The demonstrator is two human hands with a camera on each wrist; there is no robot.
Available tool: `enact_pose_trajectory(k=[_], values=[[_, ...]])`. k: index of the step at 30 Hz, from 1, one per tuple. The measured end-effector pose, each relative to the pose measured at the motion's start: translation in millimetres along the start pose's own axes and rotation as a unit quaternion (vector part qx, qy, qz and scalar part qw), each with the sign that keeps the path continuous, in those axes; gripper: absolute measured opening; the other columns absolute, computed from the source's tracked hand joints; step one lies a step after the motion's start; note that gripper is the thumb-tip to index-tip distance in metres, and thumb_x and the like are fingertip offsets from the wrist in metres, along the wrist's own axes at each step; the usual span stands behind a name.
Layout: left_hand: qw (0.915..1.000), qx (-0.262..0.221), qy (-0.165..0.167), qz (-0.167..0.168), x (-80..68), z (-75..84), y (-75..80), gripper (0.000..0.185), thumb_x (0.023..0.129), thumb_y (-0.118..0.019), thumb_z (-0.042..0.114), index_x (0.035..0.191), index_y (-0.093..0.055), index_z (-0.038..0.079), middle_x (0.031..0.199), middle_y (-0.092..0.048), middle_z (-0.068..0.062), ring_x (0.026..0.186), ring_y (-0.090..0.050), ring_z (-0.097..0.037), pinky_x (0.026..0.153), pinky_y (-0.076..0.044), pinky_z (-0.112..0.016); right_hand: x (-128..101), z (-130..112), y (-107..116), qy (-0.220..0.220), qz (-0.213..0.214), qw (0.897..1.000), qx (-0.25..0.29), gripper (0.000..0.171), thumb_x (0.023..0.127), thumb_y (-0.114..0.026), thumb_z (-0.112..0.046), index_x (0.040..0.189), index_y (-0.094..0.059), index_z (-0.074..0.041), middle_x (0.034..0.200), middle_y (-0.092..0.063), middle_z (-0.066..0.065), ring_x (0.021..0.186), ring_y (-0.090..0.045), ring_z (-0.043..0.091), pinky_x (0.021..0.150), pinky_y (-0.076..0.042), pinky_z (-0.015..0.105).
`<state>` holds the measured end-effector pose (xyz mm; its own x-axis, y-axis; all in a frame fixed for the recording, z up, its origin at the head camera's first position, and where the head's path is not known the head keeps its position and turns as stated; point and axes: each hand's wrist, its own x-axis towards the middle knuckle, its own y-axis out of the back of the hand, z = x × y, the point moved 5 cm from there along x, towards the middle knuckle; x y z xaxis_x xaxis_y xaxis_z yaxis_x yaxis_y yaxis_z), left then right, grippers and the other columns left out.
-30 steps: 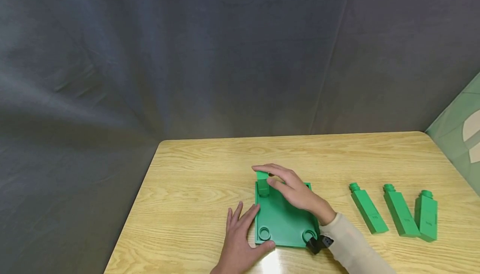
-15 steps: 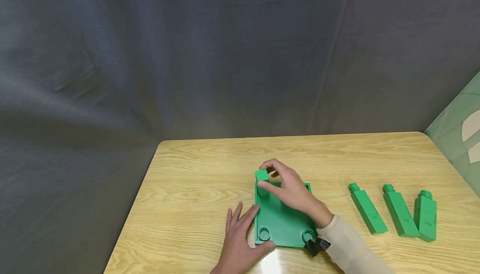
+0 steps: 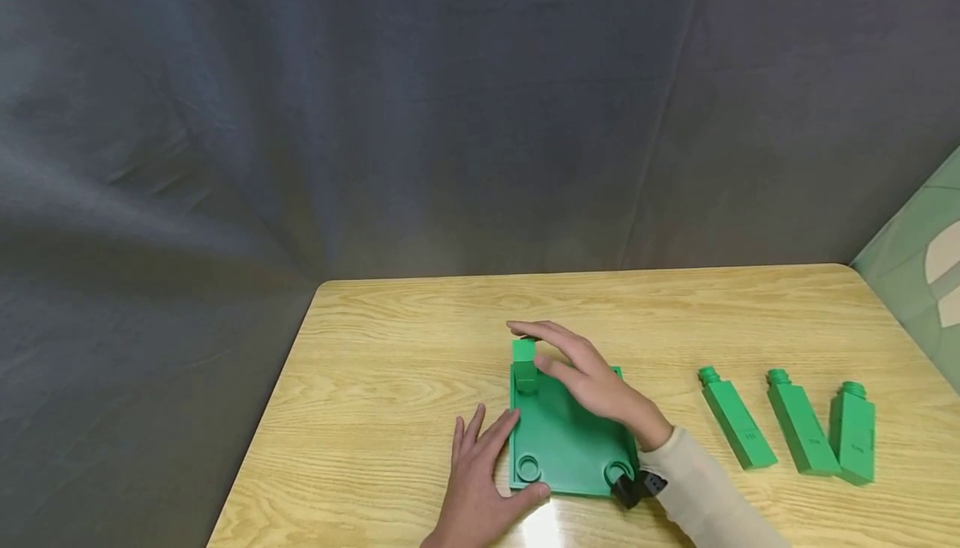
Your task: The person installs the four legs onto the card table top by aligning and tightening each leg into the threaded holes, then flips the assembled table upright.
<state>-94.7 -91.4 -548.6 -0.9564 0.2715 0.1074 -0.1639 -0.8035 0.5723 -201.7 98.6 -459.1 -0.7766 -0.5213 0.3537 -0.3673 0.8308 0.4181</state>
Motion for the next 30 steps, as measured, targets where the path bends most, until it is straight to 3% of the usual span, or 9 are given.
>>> enact_pose_trajectory(k=[7, 15, 22, 26, 30], values=[[1.0000, 0.000, -0.003, 0.002, 0.1, -0.3, -0.1, 0.097, 0.088, -0.089, 0.060, 0.169, -0.050, 0.024, 0.167, -0.055, 0.007, 0.166, -0.025, -0.050, 0.132, 0.000, -0.074, 0.2, 3.0, -0.6, -0.017, -0.015, 1.000, 0.007, 0.039, 0.117, -0.055, -0.012, 0.155, -0.064, -0.012, 0.159, -0.062, 0.005, 0.152, -0.054, 0.032, 0.122, -0.042, 0.071], [1.0000, 0.001, -0.004, 0.004, -0.2, -0.3, -0.2, 0.096, 0.089, -0.088, 0.061, 0.169, -0.050, 0.024, 0.167, -0.055, 0.007, 0.166, -0.025, -0.050, 0.132, -0.002, -0.076, 2.3, 6.2, -1.1, -0.031, 0.026, 0.999, -0.035, 0.033, 0.109, -0.073, -0.016, 0.142, -0.066, -0.016, 0.141, -0.071, 0.007, 0.132, -0.066, 0.027, 0.112, -0.055, 0.062], [0.9999, 0.005, -0.012, 0.009, 0.1, -0.5, -1.1, 0.093, 0.091, -0.087, 0.059, 0.169, -0.051, 0.024, 0.167, -0.055, 0.006, 0.165, -0.027, -0.051, 0.131, -0.004, -0.078, 3.3, 5.7, -1.0, -0.045, 0.057, 0.996, -0.056, 0.031, 0.103, -0.082, -0.017, 0.129, -0.065, -0.015, 0.141, -0.071, 0.014, 0.130, -0.068, 0.031, 0.110, -0.057, 0.062], [0.9996, 0.011, -0.021, 0.017, -0.4, -0.2, -0.8, 0.093, 0.090, -0.088, 0.058, 0.168, -0.052, 0.022, 0.166, -0.057, 0.006, 0.164, -0.030, -0.052, 0.130, -0.005, -0.079, 3.1, 5.1, -1.6, -0.049, 0.061, 0.994, -0.070, 0.037, 0.102, -0.084, -0.020, 0.133, -0.066, -0.014, 0.141, -0.071, 0.012, 0.125, -0.068, 0.029, 0.107, -0.057, 0.061], [0.9996, 0.009, -0.020, 0.015, -0.1, -0.1, -0.7, 0.094, 0.089, -0.088, 0.058, 0.168, -0.052, 0.021, 0.166, -0.057, 0.006, 0.164, -0.030, -0.052, 0.130, -0.005, -0.078, 2.1, 3.6, -1.4, -0.022, 0.042, 0.997, -0.062, 0.047, 0.106, -0.078, -0.017, 0.150, -0.063, -0.012, 0.147, -0.069, 0.007, 0.131, -0.066, 0.028, 0.109, -0.055, 0.063]])
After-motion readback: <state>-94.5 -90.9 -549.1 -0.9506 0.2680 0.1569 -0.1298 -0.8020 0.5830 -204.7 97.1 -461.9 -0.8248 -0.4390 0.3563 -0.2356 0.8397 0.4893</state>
